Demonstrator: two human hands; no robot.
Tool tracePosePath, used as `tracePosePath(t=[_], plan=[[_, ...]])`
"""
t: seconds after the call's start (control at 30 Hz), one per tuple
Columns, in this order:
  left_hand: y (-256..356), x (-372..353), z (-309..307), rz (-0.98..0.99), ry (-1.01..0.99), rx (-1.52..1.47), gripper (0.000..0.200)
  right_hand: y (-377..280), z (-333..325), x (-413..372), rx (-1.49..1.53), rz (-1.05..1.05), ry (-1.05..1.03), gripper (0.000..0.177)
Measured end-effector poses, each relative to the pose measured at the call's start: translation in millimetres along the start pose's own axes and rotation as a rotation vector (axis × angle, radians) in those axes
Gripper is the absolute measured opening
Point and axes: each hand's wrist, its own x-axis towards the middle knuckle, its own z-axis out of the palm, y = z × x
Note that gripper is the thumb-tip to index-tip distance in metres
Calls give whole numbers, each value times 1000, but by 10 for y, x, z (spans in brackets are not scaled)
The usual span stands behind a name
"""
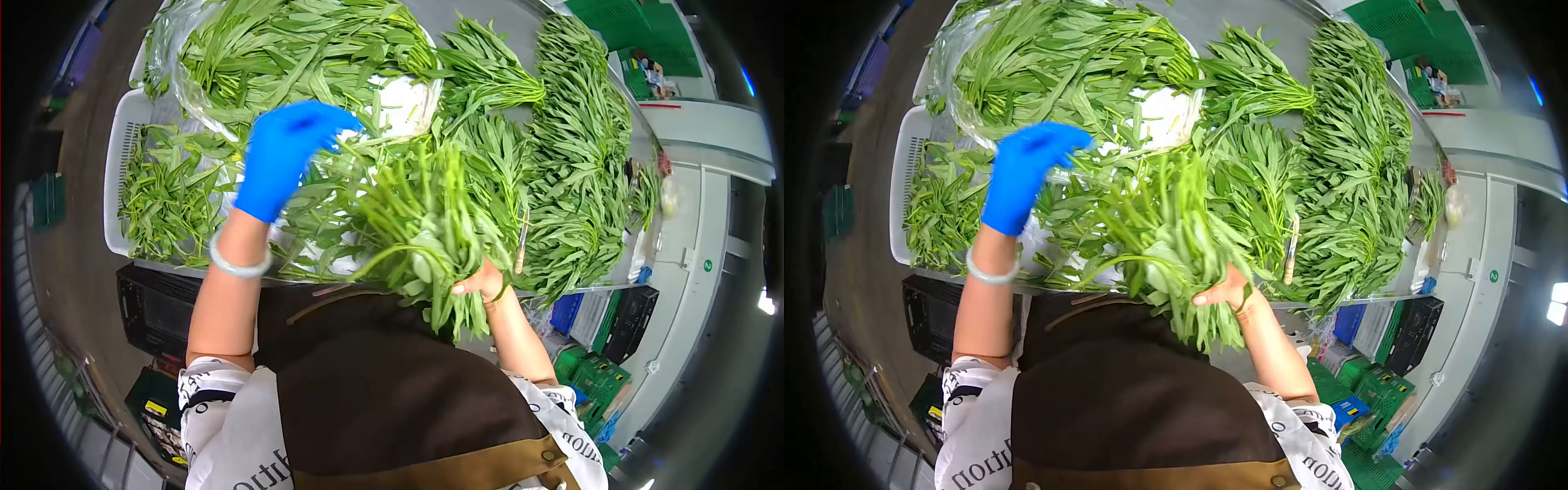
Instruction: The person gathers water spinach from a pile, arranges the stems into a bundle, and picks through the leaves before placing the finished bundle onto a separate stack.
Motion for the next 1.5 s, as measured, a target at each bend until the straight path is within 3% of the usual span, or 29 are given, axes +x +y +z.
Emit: tracePosePath(t=[0.03, 0.07, 0.17, 0.23, 0.3, 0.37, 0.4, 0.5, 0.53, 0.63, 0.67, 0.77, 0.8, 0.83, 0.9, 0.93, 0.97, 1.03, 1.1, 1.17, 1.27, 1.37, 1.47, 1.5], plan=[[-204, 94, -289, 90, 292, 31, 24, 100, -135, -34, 133, 10, 20, 96], [-274, 91, -352, 125, 412, 237, 35, 181, -191, -74, 168, -2, 87, 94], [-818, -59, -424, 8, 308, 134, 53, 193, -256, -58, 217, 22, 143, 89], [-571, -314, -222, -274, -211, -131, 60, 141, -75, 12, 279, 12, 215, 88], [-590, -495, 39, -309, -461, -390, 67, -149, 229, 116, 150, 14, 196, 78], [-493, -548, 278, -229, -536, -310, 69, 119, 51, 393, -250, 91, 117, 77], [-568, -581, 389, -344, -414, -375, 64, -52, 287, 489, -387, 103, 60, 64], [-536, -456, 528, -399, -248, -697, 56, -74, 684, 595, -846, -120, 270, 67], [-587, -403, 550, -383, -190, -738, 49, -66, 682, 615, -1142, -338, 209, 71], [-558, -317, 466, -348, -162, -583, 44, -215, 944, 639, -1219, -129, 216, 80], [-535, -281, 414, -361, -146, -564, 41, -405, 1048, 608, -1092, 160, 108, 81], [-431, -221, 219, -402, -77, -515, 33, -324, 864, 573, -1171, -417, 51, 88], [-343, -219, 154, -377, -48, -501, 33, -433, 818, 530, -1066, -363, 20, 90], [-406, -193, 43, -445, -55, -525, 34, -518, 785, 509, -968, -451, 88, 76], [-550, -119, -139, -582, -71, -572, 36, -600, 662, 493, -694, -433, 186, 52], [-559, -98, -139, -534, -84, -544, 37, -600, 634, 527, -619, -528, 287, 36], [-559, -100, -109, -481, -79, -514, 35, -606, 643, 577, -525, -591, 394, 31], [-325, -116, 81, -380, -78, -455, 30, -657, 686, 673, -562, -603, 433, 29], [-318, -118, 159, -402, -126, -414, 35, -668, 789, 851, -681, -638, 394, 27], [-152, -141, 302, -369, -132, -386, 36, -695, 835, 927, -583, -489, 354, 26], [-190, -94, 223, -342, -164, -331, 37, -691, 760, 1003, -368, -327, 207, 26], [-177, -55, 72, -315, -174, -254, 35, -817, 677, 757, 459, -262, -306, 27], [-218, -22, -54, -301, -182, -126, 33, -948, 438, 579, 505, -528, -435, 27], [-229, -26, -61, -300, -155, -107, 32, -968, 319, 576, 505, -519, -401, 24]])
